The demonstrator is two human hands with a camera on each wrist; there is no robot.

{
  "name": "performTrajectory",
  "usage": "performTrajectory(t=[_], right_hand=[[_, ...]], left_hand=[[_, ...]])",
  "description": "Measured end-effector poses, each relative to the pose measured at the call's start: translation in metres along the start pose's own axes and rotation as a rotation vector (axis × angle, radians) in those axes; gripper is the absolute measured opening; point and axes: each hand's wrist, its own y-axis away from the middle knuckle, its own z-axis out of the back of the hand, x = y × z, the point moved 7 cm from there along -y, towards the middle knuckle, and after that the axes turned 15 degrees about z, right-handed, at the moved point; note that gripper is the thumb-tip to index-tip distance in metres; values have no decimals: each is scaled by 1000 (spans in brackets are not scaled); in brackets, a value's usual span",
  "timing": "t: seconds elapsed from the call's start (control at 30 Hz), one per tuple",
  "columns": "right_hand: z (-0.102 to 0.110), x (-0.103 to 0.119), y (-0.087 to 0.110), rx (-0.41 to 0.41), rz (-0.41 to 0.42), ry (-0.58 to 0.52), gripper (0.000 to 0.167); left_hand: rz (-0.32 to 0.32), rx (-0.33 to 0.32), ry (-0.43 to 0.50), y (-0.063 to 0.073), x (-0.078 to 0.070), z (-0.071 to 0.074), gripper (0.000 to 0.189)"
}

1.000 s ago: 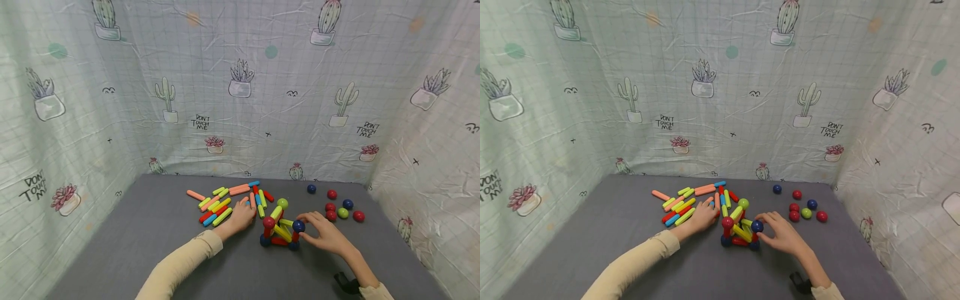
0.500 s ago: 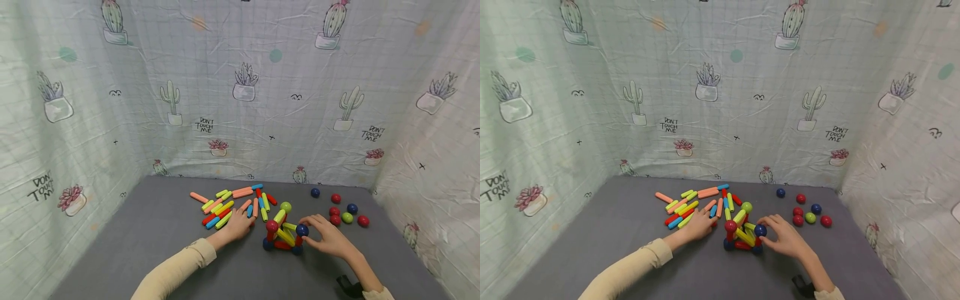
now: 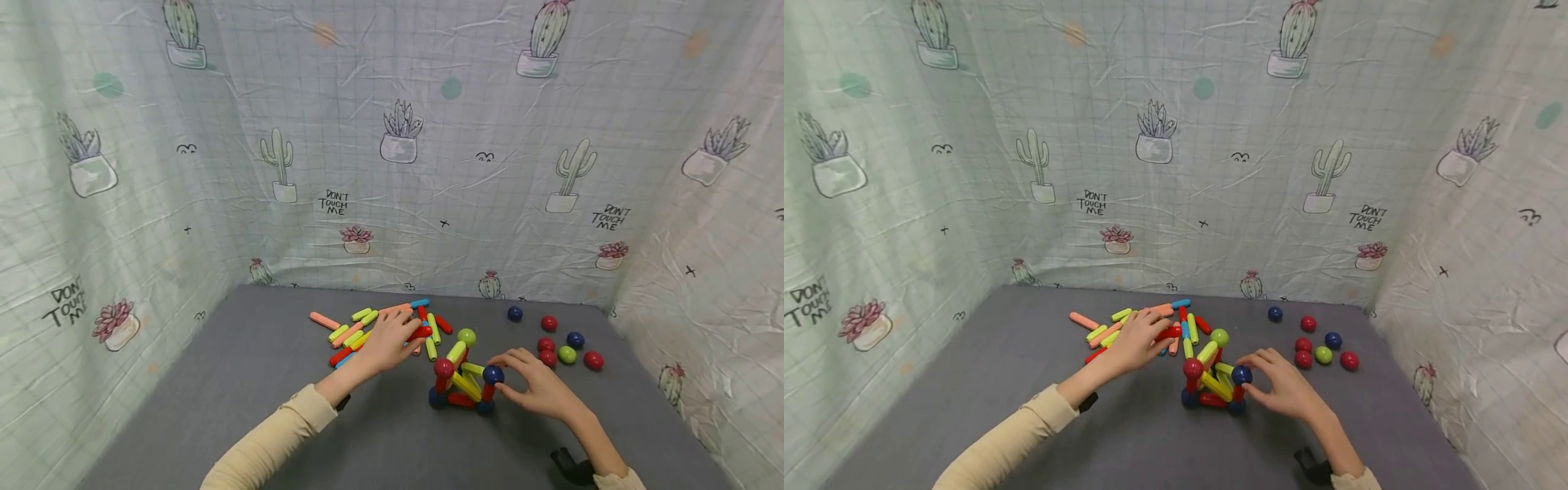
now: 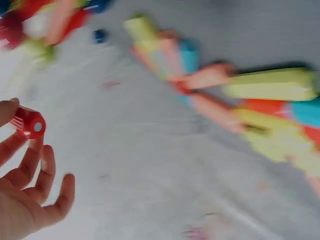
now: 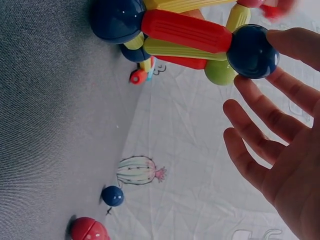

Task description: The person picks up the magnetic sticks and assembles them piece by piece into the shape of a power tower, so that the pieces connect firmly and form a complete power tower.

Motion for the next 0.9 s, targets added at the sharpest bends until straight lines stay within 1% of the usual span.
performTrajectory(t=[0.07,0.13,0.2,0.3,0.4,0.5,0.57,0.63,0.77,0.9], right_hand=[[0,0,1,5,3,2,34],[1,0,1,3,3,2,34],[1,0,1,-2,4,4,33],[2,0,2,-12,-1,1,32],[3,1,3,-16,-8,-1,32],[2,1,3,-13,-18,-2,31],[1,2,4,-11,-18,0,31],[1,2,4,-15,-10,4,31],[2,2,3,-37,15,8,32],[1,1,3,-34,28,1,32]], left_hand=[[-77,-35,67,-2,-18,14,20],[-163,-28,85,-1,-38,20,21],[-235,2,57,1,-55,16,22],[-283,61,-11,4,-74,2,24],[-290,102,-58,5,-84,-13,24],[-277,133,-80,6,-87,-26,23],[-269,143,-94,5,-87,-32,22],[-262,144,-102,5,-87,-36,22],[-264,142,-125,3,-89,-39,19],[-251,166,-144,2,-88,-42,19]])
